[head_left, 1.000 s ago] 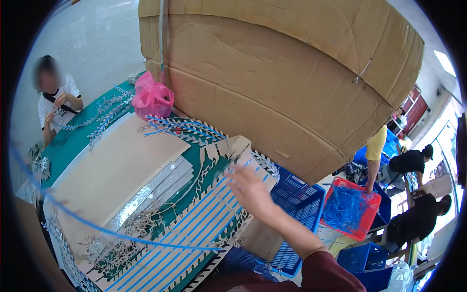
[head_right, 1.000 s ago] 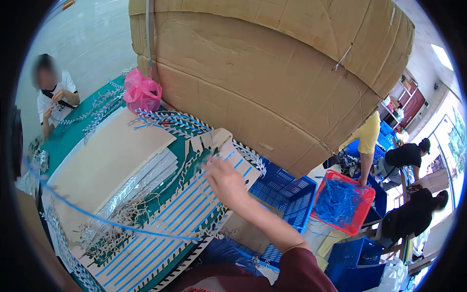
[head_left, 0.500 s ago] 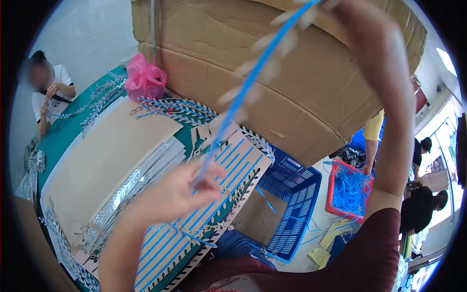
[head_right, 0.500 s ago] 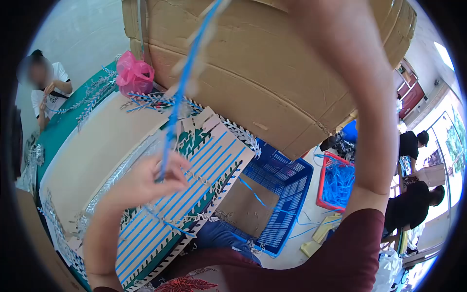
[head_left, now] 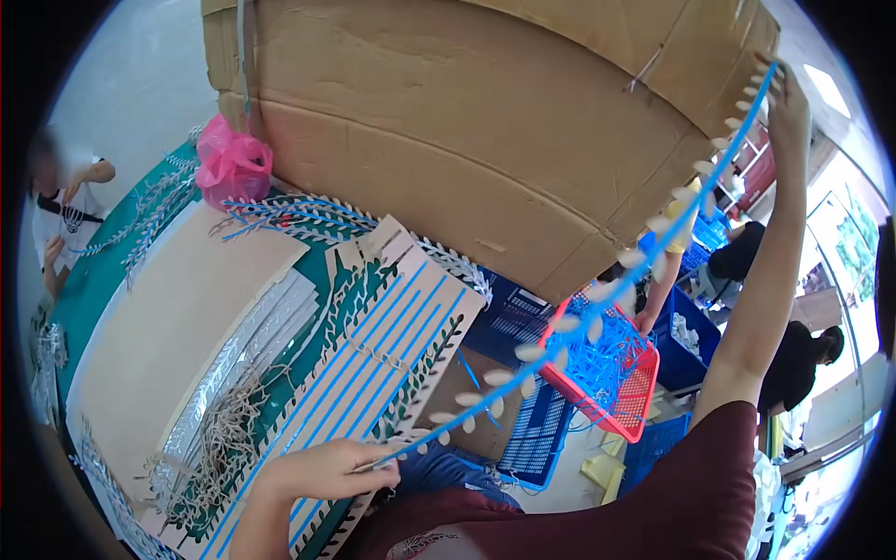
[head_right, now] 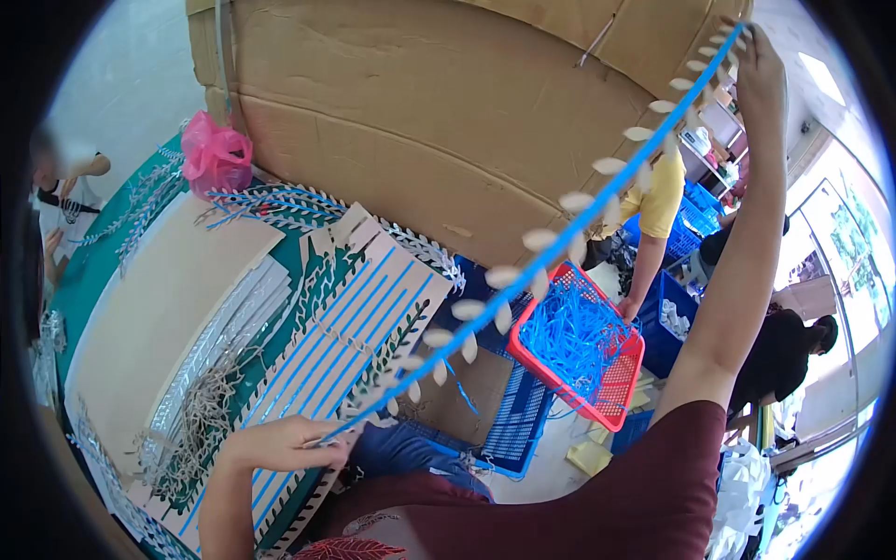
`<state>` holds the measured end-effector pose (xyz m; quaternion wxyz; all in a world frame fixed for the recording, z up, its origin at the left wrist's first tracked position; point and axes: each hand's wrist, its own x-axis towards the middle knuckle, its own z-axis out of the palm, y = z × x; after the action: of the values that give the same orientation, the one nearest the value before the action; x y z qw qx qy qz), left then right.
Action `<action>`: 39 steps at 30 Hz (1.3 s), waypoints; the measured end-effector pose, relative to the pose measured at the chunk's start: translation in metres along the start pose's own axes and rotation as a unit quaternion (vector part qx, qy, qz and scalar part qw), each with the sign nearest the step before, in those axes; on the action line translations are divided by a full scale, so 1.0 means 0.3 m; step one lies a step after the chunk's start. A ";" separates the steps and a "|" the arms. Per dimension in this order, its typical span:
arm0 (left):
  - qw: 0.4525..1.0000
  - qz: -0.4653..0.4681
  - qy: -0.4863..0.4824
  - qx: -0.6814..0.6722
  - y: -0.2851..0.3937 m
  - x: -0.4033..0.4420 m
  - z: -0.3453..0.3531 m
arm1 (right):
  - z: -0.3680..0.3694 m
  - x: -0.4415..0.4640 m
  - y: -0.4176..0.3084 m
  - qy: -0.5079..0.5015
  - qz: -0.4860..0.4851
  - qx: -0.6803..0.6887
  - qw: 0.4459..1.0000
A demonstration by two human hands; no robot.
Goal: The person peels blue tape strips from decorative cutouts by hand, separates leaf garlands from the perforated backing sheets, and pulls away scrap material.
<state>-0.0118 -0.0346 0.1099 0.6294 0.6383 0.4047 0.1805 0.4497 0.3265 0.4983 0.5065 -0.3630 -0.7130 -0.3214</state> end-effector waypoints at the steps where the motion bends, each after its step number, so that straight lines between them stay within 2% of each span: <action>1: 0.999 -0.012 -0.008 -0.029 -0.015 -0.014 -0.004 | -0.005 -0.023 0.076 0.012 -0.017 0.029 0.999; 4: 0.991 -0.064 -0.020 -0.116 -0.084 -0.066 -0.005 | -0.039 -0.067 0.161 0.020 -0.023 -0.090 0.995; 5: 0.985 -0.093 -0.015 -0.146 -0.127 -0.077 0.009 | -0.041 -0.042 0.302 0.042 -0.034 -0.107 0.993; 6: 0.977 -0.123 -0.010 -0.176 -0.181 -0.093 0.025 | -0.066 -0.038 0.324 0.057 -0.008 -0.099 0.993; 7: 0.974 -0.094 -0.011 -0.204 -0.268 -0.112 0.042 | -0.090 -0.036 0.342 0.071 0.018 -0.091 0.993; 10: 0.977 0.019 0.063 -0.205 -0.277 -0.129 0.092 | -0.184 0.019 0.313 0.043 0.098 -0.148 0.983; 11: 0.970 0.097 0.092 -0.203 -0.241 -0.120 0.101 | -0.185 0.021 0.173 0.057 -0.003 -0.071 0.996; 12: 0.968 0.076 0.128 -0.203 -0.191 -0.125 0.099 | -0.198 0.055 0.102 0.045 0.049 -0.109 0.992; 13: 0.964 0.055 0.164 -0.203 -0.133 -0.132 0.088 | -0.202 0.046 -0.058 0.061 0.045 -0.075 0.994; 15: 0.962 0.082 0.245 -0.086 -0.084 -0.090 0.055 | -0.209 0.028 -0.379 0.093 0.035 -0.006 0.995; 16: 0.944 0.068 0.307 0.104 -0.052 -0.073 0.035 | -0.223 0.043 -0.492 0.070 0.040 0.178 0.981; 17: 0.886 0.050 0.358 0.289 -0.014 -0.053 0.013 | -0.239 0.058 -0.605 0.053 0.054 0.355 0.932; 20: 0.904 0.185 0.372 0.098 0.178 0.089 -0.022 | -0.248 0.071 -0.862 -0.031 -0.146 0.201 0.968; 21: 0.902 0.228 0.365 0.044 0.253 0.134 -0.013 | -0.213 0.080 -0.921 0.023 -0.170 0.230 0.958; 22: 0.889 0.270 0.366 0.044 0.297 0.192 -0.008 | -0.163 0.089 -0.965 0.076 -0.191 0.257 0.944; 23: 0.877 0.312 0.364 0.045 0.318 0.250 -0.002 | -0.157 0.088 -0.999 0.091 -0.173 0.247 0.949; 25: 0.911 0.307 0.274 -0.017 0.307 0.347 0.041 | -0.186 0.078 -1.068 0.084 -0.097 0.192 0.973; 26: 0.924 0.303 0.229 -0.048 0.296 0.363 0.055 | -0.217 0.165 -0.968 0.064 -0.163 0.064 0.982; 27: 0.952 0.254 0.156 -0.073 0.291 0.342 0.059 | -0.248 0.252 -0.868 0.059 -0.234 -0.058 0.969; 29: 0.982 0.145 0.009 -0.123 0.268 0.261 0.050 | -0.295 0.191 -0.740 0.009 -0.153 -0.022 0.988; 31: 0.976 0.120 0.022 -0.180 0.189 0.146 0.003 | -0.318 0.070 -0.597 -0.038 -0.077 -0.017 0.996; 33: 0.977 0.039 0.025 -0.207 0.105 0.027 -0.097 | -0.347 -0.065 -0.415 -0.084 -0.005 -0.053 0.995; 34: 0.980 0.075 0.075 -0.168 0.051 -0.018 -0.150 | -0.379 -0.182 -0.394 -0.160 0.122 -0.012 0.979; 35: 0.978 0.110 0.126 -0.128 0.023 -0.054 -0.195 | -0.352 -0.311 -0.206 -0.165 0.094 -0.024 0.982; 36: 0.974 0.062 0.139 -0.165 0.021 -0.095 -0.245 | -0.325 -0.439 -0.022 -0.168 0.066 -0.036 0.983; 37: 0.968 0.015 0.151 -0.202 0.055 -0.118 -0.308 | -0.315 -0.575 -0.047 -0.213 0.114 0.005 0.970; 39: 0.971 0.052 0.179 -0.151 0.067 -0.074 -0.447 | -0.293 -0.845 -0.103 -0.290 0.220 0.073 0.929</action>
<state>-0.1186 0.0394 0.1544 0.6257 0.5131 0.4447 0.3839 0.5232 0.1889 0.2777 0.3610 -0.5499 -0.7526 -0.0299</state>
